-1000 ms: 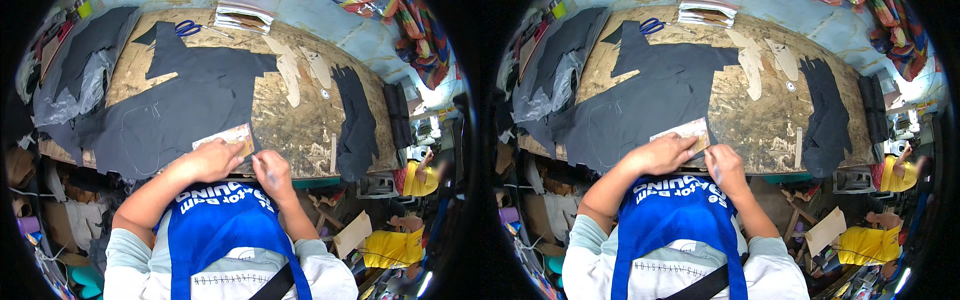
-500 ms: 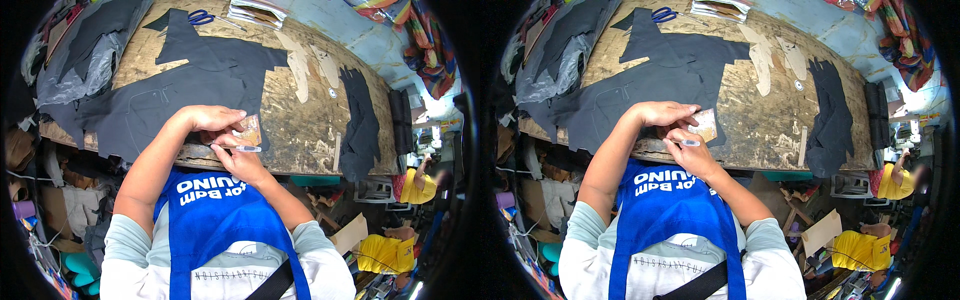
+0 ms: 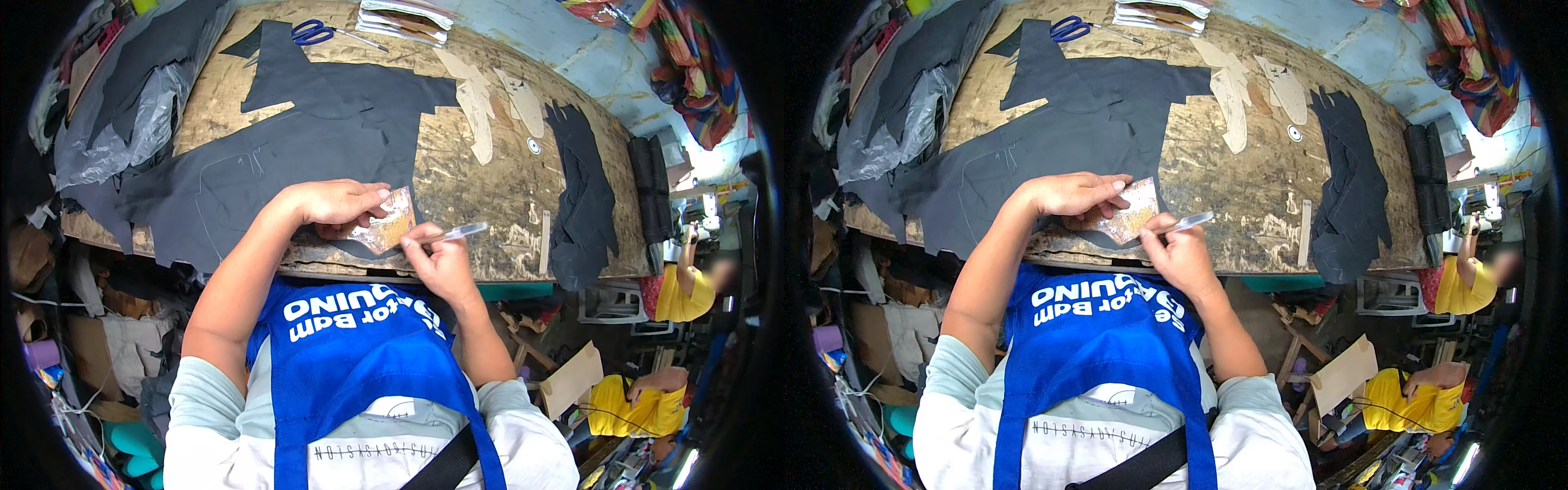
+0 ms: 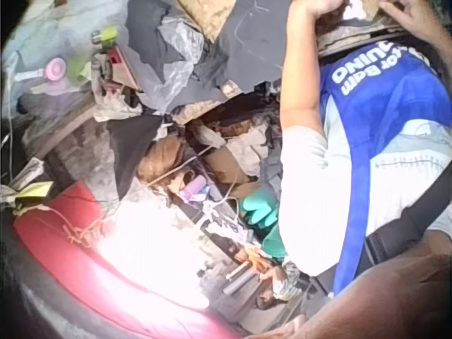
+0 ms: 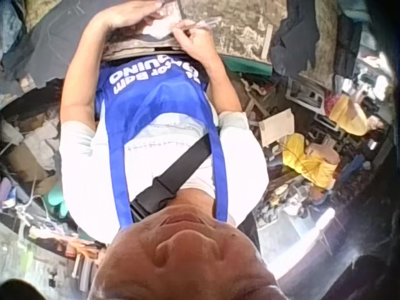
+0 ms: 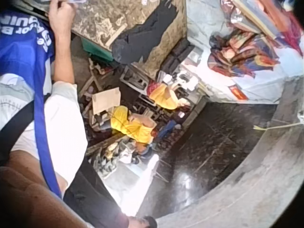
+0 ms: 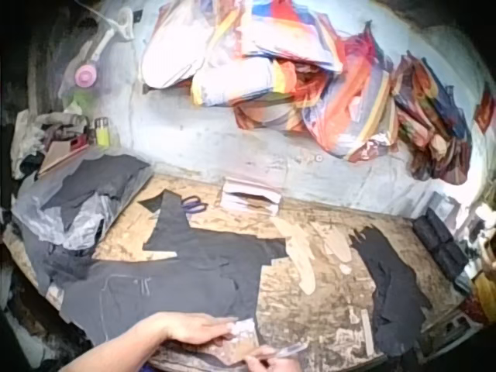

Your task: The person uses a white marker and a wooden pattern piece to trace outlines onto a large piece of dark fabric laid on a worktable. The person repositions the pattern and fabric several times to mark multiple sections.

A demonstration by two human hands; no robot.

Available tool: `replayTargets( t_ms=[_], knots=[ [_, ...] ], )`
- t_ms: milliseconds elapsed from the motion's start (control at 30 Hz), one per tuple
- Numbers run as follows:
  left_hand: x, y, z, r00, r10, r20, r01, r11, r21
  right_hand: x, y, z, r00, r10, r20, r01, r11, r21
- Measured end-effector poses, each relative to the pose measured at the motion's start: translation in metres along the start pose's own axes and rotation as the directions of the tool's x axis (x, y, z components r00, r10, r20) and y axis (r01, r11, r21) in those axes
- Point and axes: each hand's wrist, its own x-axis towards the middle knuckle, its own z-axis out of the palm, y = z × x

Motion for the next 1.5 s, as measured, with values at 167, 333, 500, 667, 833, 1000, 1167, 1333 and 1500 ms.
replayTargets(
  t_ms=[167, 333, 500, 667, 833, 1000, 1167, 1333, 1500],
  knots=[
    [-0.006, 0.004, 0.033, 0.849, 0.407, -0.338, -0.265, 0.880, 0.394, 0.007, 0.007, -0.019, 0.947, 0.073, -0.314, -0.093, 0.994, -0.049],
    [-0.020, 0.003, 0.047, 0.648, 0.325, -0.688, 0.147, 0.834, 0.532, 0.004, 0.024, -0.014, 0.924, 0.115, -0.364, -0.016, 0.965, 0.262],
    [-0.056, 0.001, 0.012, 0.496, 0.344, -0.797, -0.101, 0.935, 0.341, 0.000, 0.042, 0.001, 0.883, 0.074, -0.464, 0.093, 0.940, 0.327],
    [-0.036, -0.005, 0.010, 0.306, 0.740, -0.599, -0.118, 0.654, 0.747, -0.002, 0.051, 0.012, 0.887, 0.038, -0.461, 0.103, 0.955, 0.278],
    [-0.019, -0.027, 0.024, 0.439, 0.614, -0.655, -0.103, 0.759, 0.643, 0.004, 0.045, 0.010, 0.899, 0.096, -0.428, 0.059, 0.940, 0.336],
    [-0.017, -0.035, 0.030, 0.443, 0.615, -0.653, -0.067, 0.749, 0.660, 0.032, 0.037, 0.016, 0.959, 0.084, -0.269, 0.024, 0.927, 0.375],
    [-0.018, -0.031, 0.032, 0.435, 0.621, -0.652, -0.043, 0.737, 0.674, 0.043, 0.042, 0.026, 0.943, -0.119, -0.310, 0.104, 0.993, -0.064],
    [-0.011, -0.024, 0.083, 0.514, 0.551, -0.658, 0.224, 0.654, 0.722, 0.043, 0.053, 0.023, 0.868, 0.049, -0.495, 0.074, 0.972, 0.225],
    [0.001, -0.027, 0.106, 0.656, 0.467, -0.594, 0.193, 0.656, 0.729, 0.045, 0.054, 0.025, 0.852, 0.087, -0.517, 0.124, 0.925, 0.360]
  ],
)
